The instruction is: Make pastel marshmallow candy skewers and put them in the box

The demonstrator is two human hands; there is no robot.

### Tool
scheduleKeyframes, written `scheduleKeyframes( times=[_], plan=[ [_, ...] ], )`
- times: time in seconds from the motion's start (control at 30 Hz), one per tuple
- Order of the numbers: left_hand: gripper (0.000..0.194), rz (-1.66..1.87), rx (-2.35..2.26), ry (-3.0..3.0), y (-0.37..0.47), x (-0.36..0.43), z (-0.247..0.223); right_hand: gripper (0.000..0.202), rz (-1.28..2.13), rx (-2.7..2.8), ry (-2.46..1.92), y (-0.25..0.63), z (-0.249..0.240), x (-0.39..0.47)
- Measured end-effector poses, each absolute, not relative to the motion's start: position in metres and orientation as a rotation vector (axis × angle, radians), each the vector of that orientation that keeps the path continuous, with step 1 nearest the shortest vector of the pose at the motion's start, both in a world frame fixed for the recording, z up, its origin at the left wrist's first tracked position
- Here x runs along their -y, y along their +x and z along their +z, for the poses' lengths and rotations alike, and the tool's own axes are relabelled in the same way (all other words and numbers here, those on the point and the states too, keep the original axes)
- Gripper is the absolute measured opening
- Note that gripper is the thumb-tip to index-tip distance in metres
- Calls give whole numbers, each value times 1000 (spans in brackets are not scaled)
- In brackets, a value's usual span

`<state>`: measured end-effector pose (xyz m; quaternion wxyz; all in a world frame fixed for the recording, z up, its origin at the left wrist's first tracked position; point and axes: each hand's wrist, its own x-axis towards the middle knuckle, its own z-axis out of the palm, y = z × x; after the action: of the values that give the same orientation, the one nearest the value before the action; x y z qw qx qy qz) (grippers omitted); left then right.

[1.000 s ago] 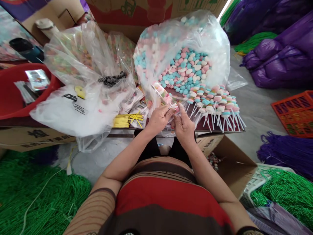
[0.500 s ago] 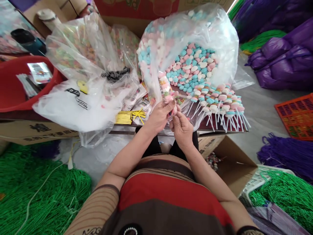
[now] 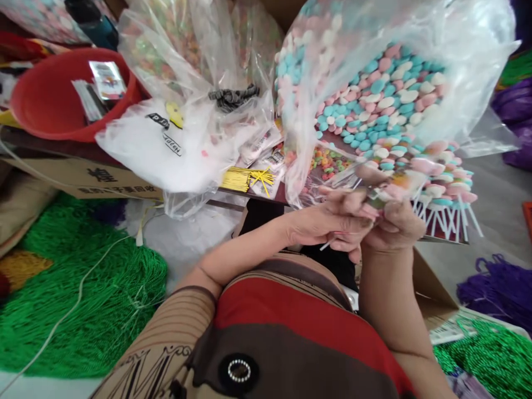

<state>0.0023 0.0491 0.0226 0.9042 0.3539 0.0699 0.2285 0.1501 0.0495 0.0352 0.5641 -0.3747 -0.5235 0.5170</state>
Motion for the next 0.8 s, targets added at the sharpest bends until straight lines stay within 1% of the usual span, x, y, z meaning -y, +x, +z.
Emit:
scheduleKeyframes(
  times=[0.07, 0.13, 0.17, 0.2, 0.23, 0.3, 0.33, 0.4, 0.47, 0.53, 0.63, 0.67, 0.73, 0.8],
  plan=[
    [38, 507, -283, 903, 2, -53, 19, 32, 1231, 1139, -856, 135, 33, -51],
    [20, 590, -587, 1171, 0, -60, 15, 21, 1087, 1056, -923, 121, 26, -55],
    [14, 644, -767, 1310, -2, -64, 12, 21, 982, 1029, -969, 115, 22, -57],
    [11, 699, -932, 1427, -4, -67, 10, 25, 886, 1011, -1001, 111, 18, -59],
    [11, 747, -1054, 1506, -6, -69, 9, 27, 830, 1014, -1022, 110, 16, -60],
    [14, 791, -1087, 1513, -11, -69, 7, 26, 881, 1108, -1040, 115, 14, -62],
    [20, 770, -1000, 1447, -13, -68, 6, 26, 967, 1185, -1040, 119, 15, -62],
    [33, 684, -742, 1237, -19, -65, 6, 34, 1153, 1335, -1028, 127, 19, -63],
    [38, 645, -607, 1068, -26, -62, 6, 38, 1205, 1381, -1028, 128, 19, -67],
    [34, 742, -724, 1056, -32, -62, 5, 37, 1110, 1349, -1044, 117, 13, -74],
    [20, 1008, -1145, 1196, -49, -66, 1, 38, 947, 1330, -1074, 89, -1, -88],
    [19, 1075, -1253, 1225, -57, -68, -1, 39, 942, 1356, -1086, 80, -5, -92],
    [22, 1159, -1346, 1194, -77, -74, -4, 38, 993, 1459, -1117, 64, -11, -102],
    [26, 1238, -1318, 1030, -98, -79, -5, 32, 1004, 1651, -1134, 53, -17, -112]
  ],
)
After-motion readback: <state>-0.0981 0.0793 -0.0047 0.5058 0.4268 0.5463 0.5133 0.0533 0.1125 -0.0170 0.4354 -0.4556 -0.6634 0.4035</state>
